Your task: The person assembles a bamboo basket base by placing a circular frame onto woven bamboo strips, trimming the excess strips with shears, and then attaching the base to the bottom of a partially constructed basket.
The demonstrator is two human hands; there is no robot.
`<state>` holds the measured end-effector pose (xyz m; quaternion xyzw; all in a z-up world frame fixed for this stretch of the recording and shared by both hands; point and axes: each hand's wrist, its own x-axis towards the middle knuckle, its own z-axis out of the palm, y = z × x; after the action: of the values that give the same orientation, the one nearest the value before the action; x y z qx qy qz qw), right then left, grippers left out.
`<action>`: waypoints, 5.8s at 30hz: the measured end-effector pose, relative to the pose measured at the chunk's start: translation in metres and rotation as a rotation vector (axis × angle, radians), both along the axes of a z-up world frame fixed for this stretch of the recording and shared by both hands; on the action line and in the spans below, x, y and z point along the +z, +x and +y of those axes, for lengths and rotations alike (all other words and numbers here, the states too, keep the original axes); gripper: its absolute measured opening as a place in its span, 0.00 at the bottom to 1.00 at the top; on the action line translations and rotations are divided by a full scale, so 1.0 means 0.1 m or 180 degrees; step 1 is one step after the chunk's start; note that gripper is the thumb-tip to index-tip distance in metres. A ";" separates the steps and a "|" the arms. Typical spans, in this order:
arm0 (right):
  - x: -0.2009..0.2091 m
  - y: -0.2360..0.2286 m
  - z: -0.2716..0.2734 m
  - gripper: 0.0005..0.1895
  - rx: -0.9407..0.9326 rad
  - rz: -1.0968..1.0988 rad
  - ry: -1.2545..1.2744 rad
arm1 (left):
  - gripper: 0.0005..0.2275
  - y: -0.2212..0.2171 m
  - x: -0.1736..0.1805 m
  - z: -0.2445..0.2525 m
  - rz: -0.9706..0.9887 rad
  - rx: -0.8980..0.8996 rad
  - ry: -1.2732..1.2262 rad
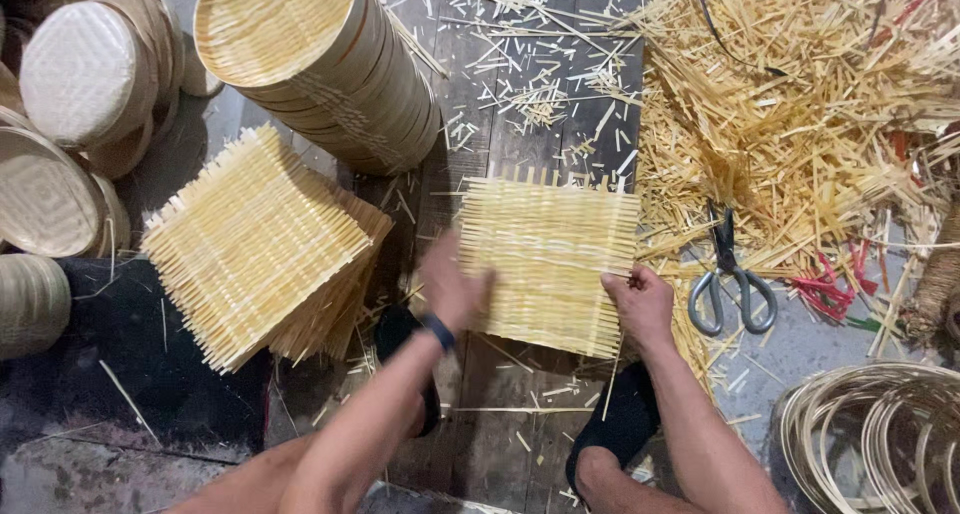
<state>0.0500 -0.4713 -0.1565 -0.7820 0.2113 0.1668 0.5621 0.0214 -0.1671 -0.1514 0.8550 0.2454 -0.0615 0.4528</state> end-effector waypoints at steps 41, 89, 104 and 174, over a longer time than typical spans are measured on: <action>2.00 -2.46 -3.52 0.04 -0.1026 -0.1117 -0.3432 | 0.39 -0.01 0.03 0.48 0.0488 0.1064 -0.1062; 2.88 0.14 -0.59 0.20 0.1232 -0.0521 0.0172 | 0.12 -0.22 1.45 -0.67 -0.0251 0.0259 -0.5904; 2.74 0.17 -0.26 0.11 0.2036 -0.1655 -0.0010 | 0.17 -0.14 1.78 -0.38 -0.0017 -0.0115 -0.4382; 0.18 -0.11 0.18 0.11 0.0220 -0.0964 -0.1726 | 0.08 -0.01 -0.35 0.02 -0.0418 0.0348 0.0213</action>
<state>0.0385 -0.4530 -0.1388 -0.9261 0.1352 0.0049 0.3522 0.0201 -0.1647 -0.1868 0.8571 0.2634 0.0278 0.4418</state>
